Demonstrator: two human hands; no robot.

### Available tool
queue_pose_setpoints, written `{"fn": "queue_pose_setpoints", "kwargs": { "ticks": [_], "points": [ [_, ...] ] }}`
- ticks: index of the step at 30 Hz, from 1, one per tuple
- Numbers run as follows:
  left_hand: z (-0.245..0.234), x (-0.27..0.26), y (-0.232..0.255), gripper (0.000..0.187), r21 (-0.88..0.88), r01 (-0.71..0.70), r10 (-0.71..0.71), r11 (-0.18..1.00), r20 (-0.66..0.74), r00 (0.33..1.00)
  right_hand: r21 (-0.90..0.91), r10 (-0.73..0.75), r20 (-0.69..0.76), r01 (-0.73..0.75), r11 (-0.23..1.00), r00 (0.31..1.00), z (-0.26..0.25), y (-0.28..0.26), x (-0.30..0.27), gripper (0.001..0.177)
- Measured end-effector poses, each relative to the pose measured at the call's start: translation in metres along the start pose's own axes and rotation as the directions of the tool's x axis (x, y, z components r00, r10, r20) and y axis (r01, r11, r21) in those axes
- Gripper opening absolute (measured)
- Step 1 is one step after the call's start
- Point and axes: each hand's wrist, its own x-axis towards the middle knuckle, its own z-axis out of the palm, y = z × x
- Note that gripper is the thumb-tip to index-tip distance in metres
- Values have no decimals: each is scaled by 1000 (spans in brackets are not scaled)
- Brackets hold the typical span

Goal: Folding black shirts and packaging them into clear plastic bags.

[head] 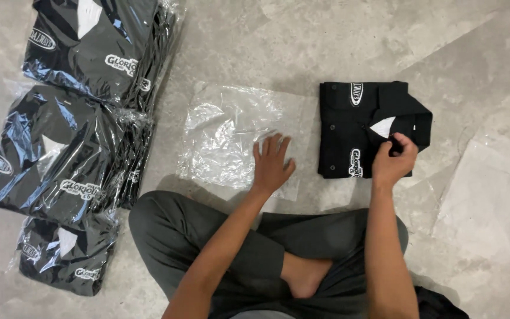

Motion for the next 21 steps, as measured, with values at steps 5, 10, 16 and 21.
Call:
{"fn": "queue_pose_setpoints", "kwargs": {
  "ticks": [5, 10, 16, 21],
  "points": [
    [9, -13, -14, 67, 30, -26, 27, 999, -10, 1000, 85, -401, 230, 392, 916, 887, 3, -19, 52, 43],
    [12, -14, -25, 67, 92, -59, 61, 994, -26, 998, 127, -434, 695, 495, 859, 574, 36, -84, 112, 66],
    [8, -13, -21, 60, 69, -53, 56, 996, -45, 997, -152, 18, 980, 676, 721, 201, 111, -52, 165, 129],
    [12, -12, -22, 61, 90, -56, 63, 994, -73, 995, -272, 148, 961, 697, 663, 234, 134, -25, 165, 110]
  ]
}}
